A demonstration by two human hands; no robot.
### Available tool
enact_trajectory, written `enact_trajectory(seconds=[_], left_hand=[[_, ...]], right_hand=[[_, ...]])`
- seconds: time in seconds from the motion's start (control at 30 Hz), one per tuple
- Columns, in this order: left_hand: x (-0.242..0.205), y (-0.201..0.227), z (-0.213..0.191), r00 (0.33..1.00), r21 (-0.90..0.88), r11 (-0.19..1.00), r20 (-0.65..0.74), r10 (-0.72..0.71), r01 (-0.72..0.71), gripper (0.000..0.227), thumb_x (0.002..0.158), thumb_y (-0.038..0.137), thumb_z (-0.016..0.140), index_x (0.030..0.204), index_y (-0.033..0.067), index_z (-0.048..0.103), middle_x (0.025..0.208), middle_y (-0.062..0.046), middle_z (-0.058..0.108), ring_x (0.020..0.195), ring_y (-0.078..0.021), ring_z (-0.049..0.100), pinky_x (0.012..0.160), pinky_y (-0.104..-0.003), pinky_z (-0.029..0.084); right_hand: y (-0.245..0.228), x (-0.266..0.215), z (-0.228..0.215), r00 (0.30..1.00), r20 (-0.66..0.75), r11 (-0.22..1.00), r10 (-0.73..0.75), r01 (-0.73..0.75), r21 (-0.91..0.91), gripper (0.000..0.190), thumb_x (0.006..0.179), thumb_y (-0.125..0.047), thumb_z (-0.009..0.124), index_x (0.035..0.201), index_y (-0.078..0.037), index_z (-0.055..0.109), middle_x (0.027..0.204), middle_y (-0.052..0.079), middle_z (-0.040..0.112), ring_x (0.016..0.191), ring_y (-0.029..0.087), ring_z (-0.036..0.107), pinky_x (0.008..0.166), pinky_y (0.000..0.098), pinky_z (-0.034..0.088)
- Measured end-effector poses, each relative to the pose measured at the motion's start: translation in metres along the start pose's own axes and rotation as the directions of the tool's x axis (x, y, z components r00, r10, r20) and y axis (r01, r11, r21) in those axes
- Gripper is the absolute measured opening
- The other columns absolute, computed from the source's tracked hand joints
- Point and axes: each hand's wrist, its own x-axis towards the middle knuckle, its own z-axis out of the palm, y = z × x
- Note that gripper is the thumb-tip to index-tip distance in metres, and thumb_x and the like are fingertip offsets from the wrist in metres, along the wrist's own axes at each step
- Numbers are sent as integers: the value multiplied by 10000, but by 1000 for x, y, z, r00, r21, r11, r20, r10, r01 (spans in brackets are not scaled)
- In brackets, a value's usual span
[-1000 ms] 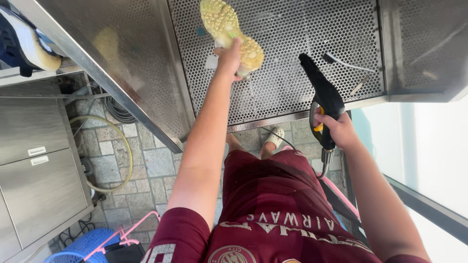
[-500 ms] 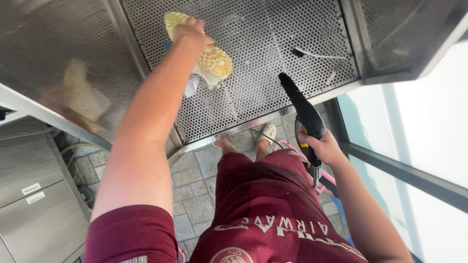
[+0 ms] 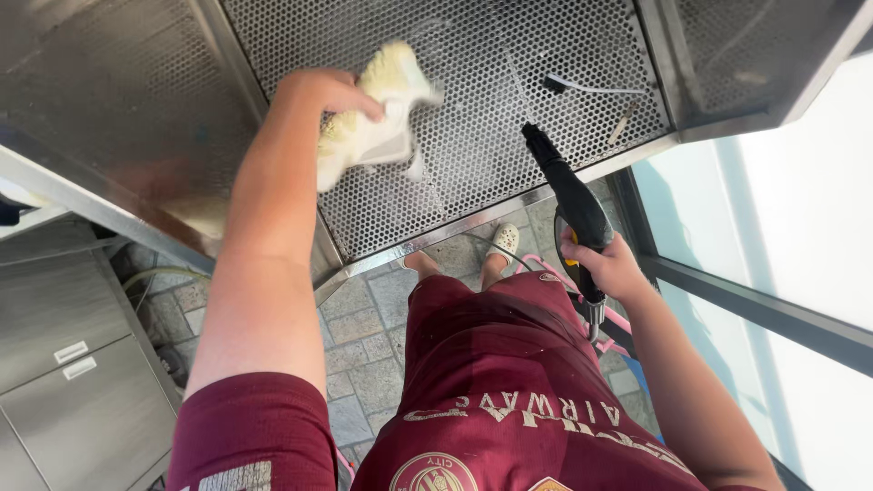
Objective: The person cleans a shoe by wiping the sole with a cloth and then spraying it with a pressurized air gun while holding it over a mesh surface.
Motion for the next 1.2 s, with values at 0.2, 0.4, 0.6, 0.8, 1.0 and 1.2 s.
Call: enact_trajectory(seconds=[0.2,0.4,0.6,0.8,1.0,1.2], left_hand=[[-5,-16,5,911,-703,638,-413,-8,-313,845,689,375,779,1436,103,496,1412,-123,655,1286,-251,643,1099,-403,505],[19,34,93,158,-341,932,-921,-357,120,927,760,360,923,1425,2,384,1386,-177,444,1355,-373,394,1160,-548,299],[30,23,136,325,47,961,-945,-46,274,829,789,285,926,1445,116,448,1454,-183,530,1376,-369,438,1070,-490,330],[-9,-3,74,747,-202,966,-615,-253,161,973,641,634,905,1411,194,507,1178,-144,671,1086,-336,669,887,-561,542],[41,-11,98,501,-384,922,-789,-355,49,1121,667,604,926,1432,-24,398,1326,-255,546,1148,-375,618,774,-455,612],[53,-17,88,663,-481,864,-600,-448,148,1132,706,624,882,1507,28,348,1433,-179,507,1170,-333,635,897,-465,577]], right_hand=[[-5,11,4,998,43,999,-44,45,-23,213,875,-92,730,1075,-41,676,953,5,669,910,113,623,833,308,506],[-30,17,22,1000,20,995,4,-2,-102,181,878,-116,740,1033,-44,679,879,5,661,827,114,615,762,309,504],[-63,26,26,998,64,984,-27,38,-175,175,861,-140,744,1008,-58,696,833,9,677,786,104,624,746,302,512],[-89,41,42,991,109,975,-77,98,-199,162,865,-133,729,1001,-52,692,813,5,675,797,104,638,758,291,512],[-123,56,61,987,162,990,0,23,-138,129,870,-150,731,950,-55,694,761,17,645,724,106,605,682,300,499],[-155,70,87,971,225,982,-79,115,-149,110,868,-146,727,930,-63,691,723,-4,660,674,88,626,636,287,499]])
